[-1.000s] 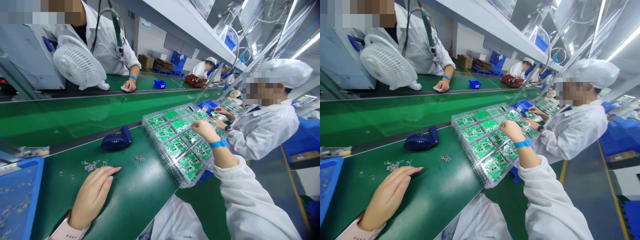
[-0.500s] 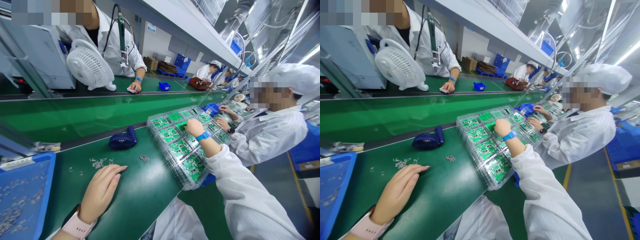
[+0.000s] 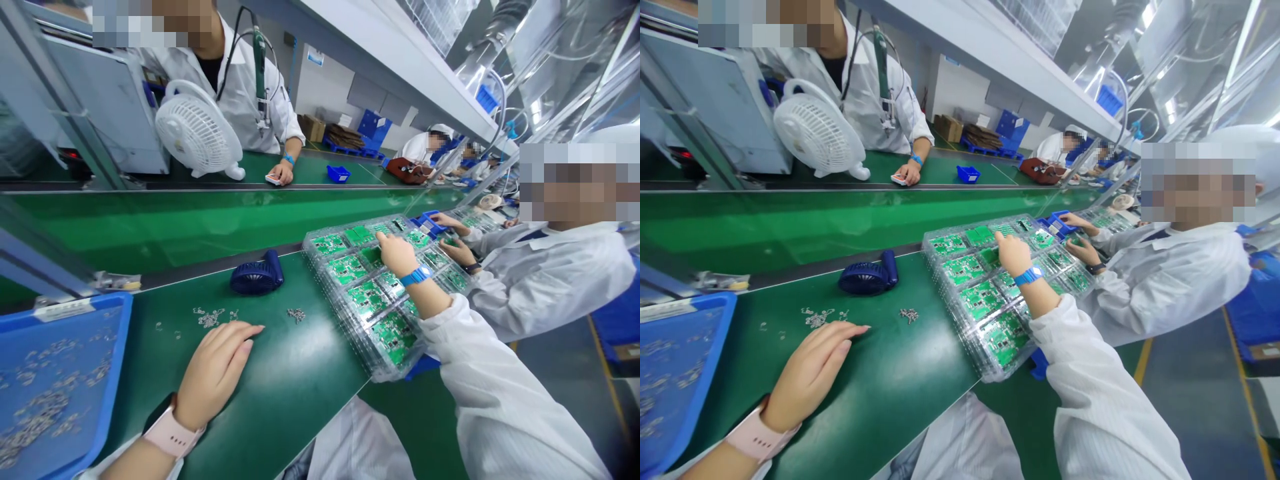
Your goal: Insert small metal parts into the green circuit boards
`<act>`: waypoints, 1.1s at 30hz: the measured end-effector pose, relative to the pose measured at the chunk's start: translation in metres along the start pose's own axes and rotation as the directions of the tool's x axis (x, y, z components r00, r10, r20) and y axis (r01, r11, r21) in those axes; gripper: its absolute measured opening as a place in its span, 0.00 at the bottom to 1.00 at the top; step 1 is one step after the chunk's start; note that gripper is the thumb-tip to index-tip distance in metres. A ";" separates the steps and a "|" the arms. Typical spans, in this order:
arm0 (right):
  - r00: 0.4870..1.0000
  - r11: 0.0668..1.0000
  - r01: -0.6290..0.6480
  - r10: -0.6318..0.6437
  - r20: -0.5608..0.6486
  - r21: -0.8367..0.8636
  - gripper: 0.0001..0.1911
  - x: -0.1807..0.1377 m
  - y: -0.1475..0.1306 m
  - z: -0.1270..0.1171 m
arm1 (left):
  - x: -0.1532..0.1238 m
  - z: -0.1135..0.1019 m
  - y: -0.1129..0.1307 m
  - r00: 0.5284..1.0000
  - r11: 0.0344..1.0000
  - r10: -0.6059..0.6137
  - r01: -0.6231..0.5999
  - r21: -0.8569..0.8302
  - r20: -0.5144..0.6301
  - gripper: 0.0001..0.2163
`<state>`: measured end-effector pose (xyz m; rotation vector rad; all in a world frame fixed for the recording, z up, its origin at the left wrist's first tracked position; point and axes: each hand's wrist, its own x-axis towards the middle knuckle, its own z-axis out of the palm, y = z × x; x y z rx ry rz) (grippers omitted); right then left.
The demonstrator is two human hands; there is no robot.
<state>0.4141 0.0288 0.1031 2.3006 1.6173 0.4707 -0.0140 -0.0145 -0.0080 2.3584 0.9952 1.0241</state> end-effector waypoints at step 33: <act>0.761 0.216 0.576 -0.494 -0.421 0.788 0.02 -0.110 -0.266 -0.025 | 0.013 -0.004 -0.010 0.563 0.687 -0.681 0.268 -0.675 -0.469 0.14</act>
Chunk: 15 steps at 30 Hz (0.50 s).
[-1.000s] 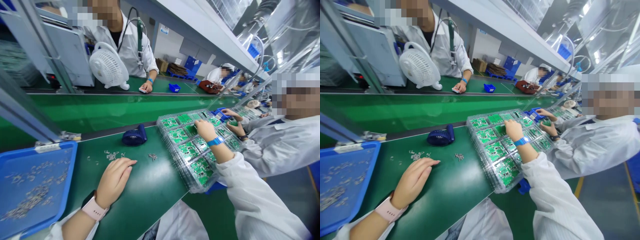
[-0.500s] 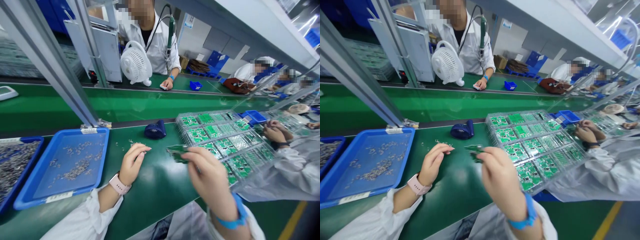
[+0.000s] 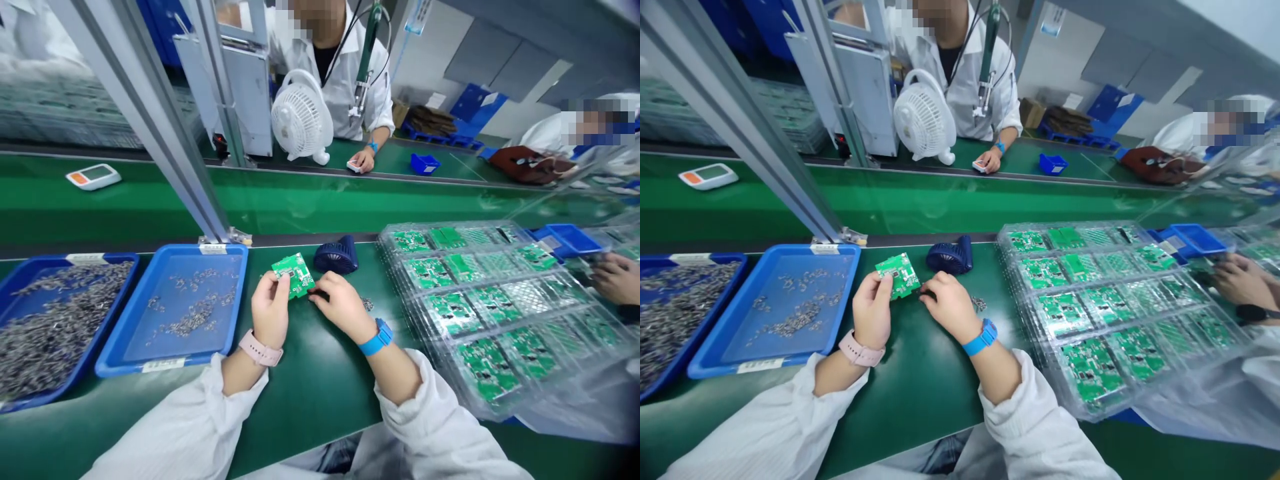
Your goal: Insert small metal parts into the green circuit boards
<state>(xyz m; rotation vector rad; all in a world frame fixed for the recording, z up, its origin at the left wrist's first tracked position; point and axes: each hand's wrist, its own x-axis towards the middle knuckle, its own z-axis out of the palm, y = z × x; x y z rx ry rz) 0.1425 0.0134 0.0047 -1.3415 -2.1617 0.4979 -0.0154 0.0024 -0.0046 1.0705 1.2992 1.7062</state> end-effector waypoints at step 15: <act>0.998 0.969 -0.058 0.051 -0.037 -0.241 0.05 -0.007 -0.008 0.008 | -0.004 0.000 0.000 0.996 1.000 0.002 -0.001 -0.010 0.086 0.10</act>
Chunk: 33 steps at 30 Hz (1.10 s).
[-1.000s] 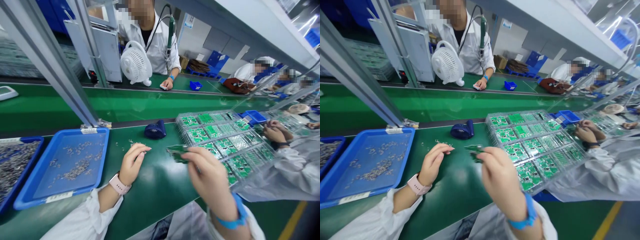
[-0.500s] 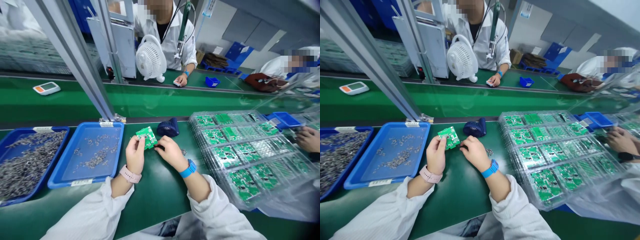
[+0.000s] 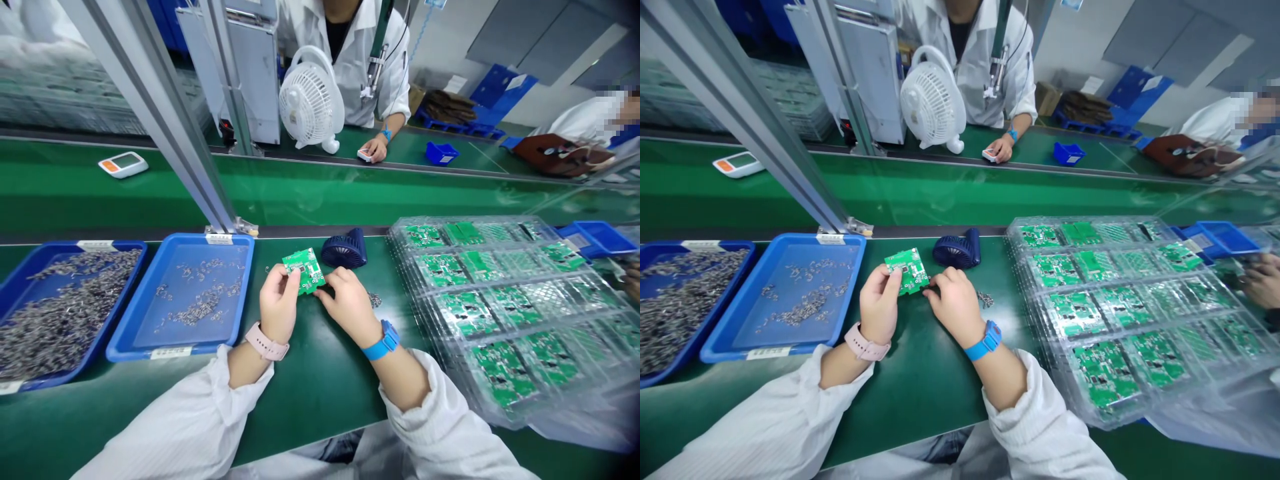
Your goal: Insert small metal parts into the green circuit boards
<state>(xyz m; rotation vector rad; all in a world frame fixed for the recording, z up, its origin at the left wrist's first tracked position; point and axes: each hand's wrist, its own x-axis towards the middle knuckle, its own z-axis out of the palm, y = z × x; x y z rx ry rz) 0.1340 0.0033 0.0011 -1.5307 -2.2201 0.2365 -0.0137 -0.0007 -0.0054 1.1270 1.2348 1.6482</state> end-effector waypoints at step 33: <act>0.969 0.558 -0.217 0.222 0.108 0.801 0.06 0.007 0.017 -0.025 | -0.003 0.001 0.005 0.996 0.995 0.032 -0.039 0.092 0.079 0.11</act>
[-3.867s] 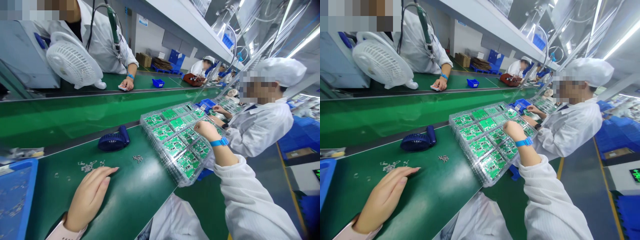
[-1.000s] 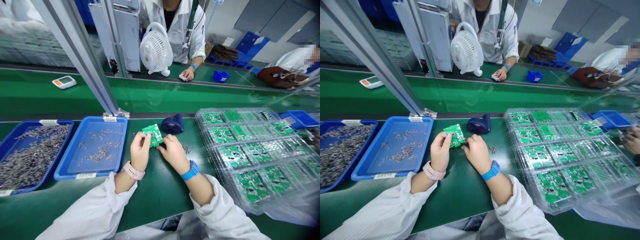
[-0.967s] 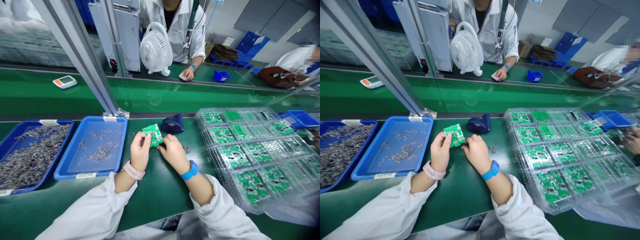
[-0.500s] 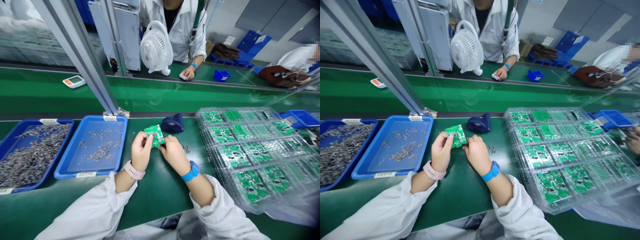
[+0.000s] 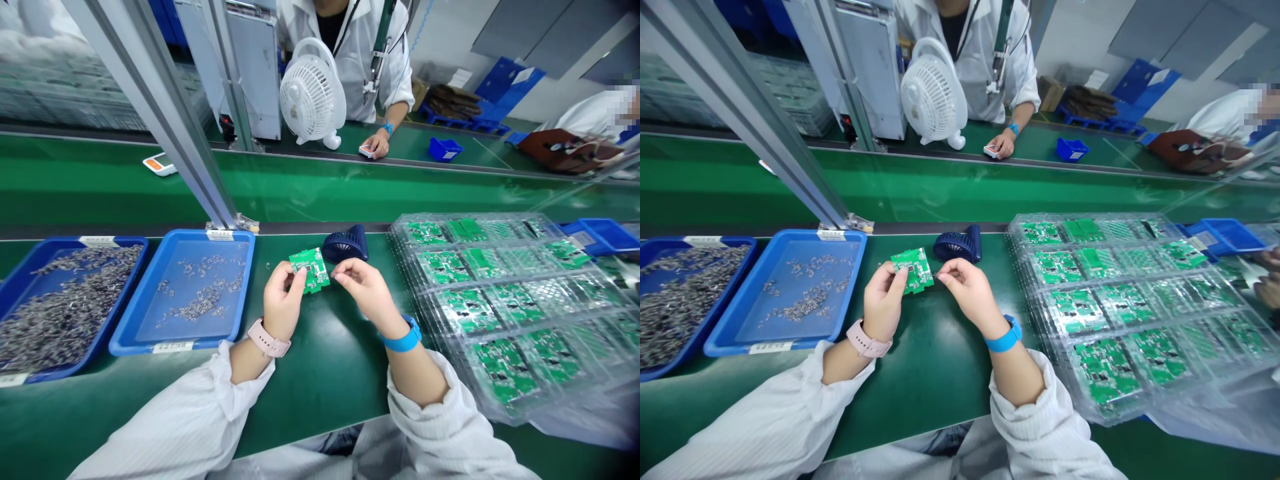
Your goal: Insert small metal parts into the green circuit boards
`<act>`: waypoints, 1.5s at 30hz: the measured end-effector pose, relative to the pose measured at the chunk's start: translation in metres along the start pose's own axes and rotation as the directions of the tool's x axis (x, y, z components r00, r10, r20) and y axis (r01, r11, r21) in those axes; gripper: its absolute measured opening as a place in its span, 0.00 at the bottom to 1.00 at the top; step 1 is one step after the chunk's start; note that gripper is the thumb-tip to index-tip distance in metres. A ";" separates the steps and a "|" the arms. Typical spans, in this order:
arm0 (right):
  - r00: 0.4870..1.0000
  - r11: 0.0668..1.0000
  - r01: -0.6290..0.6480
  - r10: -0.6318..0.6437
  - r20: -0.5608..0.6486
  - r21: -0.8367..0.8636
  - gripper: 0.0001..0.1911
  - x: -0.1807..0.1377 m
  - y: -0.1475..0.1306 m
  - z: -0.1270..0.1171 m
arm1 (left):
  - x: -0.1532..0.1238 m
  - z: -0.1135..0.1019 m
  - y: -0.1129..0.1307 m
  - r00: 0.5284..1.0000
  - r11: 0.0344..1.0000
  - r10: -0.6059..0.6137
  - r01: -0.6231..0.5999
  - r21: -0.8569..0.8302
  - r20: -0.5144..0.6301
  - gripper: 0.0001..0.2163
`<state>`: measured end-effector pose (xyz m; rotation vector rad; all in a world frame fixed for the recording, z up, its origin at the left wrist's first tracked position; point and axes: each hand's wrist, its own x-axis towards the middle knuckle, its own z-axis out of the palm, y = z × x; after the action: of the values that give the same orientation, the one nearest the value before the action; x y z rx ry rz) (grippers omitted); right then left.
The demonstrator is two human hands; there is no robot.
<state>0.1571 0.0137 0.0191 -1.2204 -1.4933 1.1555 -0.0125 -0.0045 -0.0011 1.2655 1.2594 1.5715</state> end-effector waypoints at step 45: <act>0.983 0.963 0.175 -0.183 -0.019 -0.206 0.11 -0.014 -0.014 0.013 | -0.005 -0.001 -0.004 0.999 0.980 -0.033 0.027 0.196 0.027 0.15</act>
<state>0.1439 -0.0035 0.0297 -1.2059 -1.6879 0.8720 -0.0124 -0.0083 -0.0066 1.3798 1.4349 1.4293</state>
